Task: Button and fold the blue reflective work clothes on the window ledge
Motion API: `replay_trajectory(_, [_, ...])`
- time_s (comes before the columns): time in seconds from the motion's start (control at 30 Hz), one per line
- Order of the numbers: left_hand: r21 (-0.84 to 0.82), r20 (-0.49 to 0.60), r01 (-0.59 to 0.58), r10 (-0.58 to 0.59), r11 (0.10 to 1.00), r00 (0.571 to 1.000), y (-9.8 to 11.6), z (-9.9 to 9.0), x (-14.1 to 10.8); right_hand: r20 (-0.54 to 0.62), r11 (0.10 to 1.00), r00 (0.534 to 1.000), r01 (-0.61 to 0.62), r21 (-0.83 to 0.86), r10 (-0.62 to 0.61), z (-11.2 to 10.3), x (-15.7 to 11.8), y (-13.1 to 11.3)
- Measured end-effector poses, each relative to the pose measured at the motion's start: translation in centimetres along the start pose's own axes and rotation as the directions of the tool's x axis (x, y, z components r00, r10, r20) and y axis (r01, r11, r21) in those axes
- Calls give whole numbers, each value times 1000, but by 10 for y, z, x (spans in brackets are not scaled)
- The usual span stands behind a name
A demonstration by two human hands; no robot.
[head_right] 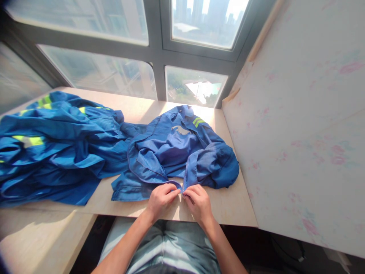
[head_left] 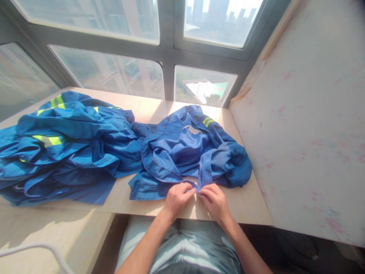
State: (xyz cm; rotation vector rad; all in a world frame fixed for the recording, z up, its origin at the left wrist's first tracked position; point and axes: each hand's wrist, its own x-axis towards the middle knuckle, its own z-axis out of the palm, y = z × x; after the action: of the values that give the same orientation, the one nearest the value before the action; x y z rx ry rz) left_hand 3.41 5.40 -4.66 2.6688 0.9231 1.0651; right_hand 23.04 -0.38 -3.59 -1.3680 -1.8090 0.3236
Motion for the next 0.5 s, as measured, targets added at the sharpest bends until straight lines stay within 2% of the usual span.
replay_trajectory(0.5, [-79, 71, -36, 41, 996, 997, 3, -7, 7, -11, 998, 1000, -28, -47, 28, 1, 1, -2])
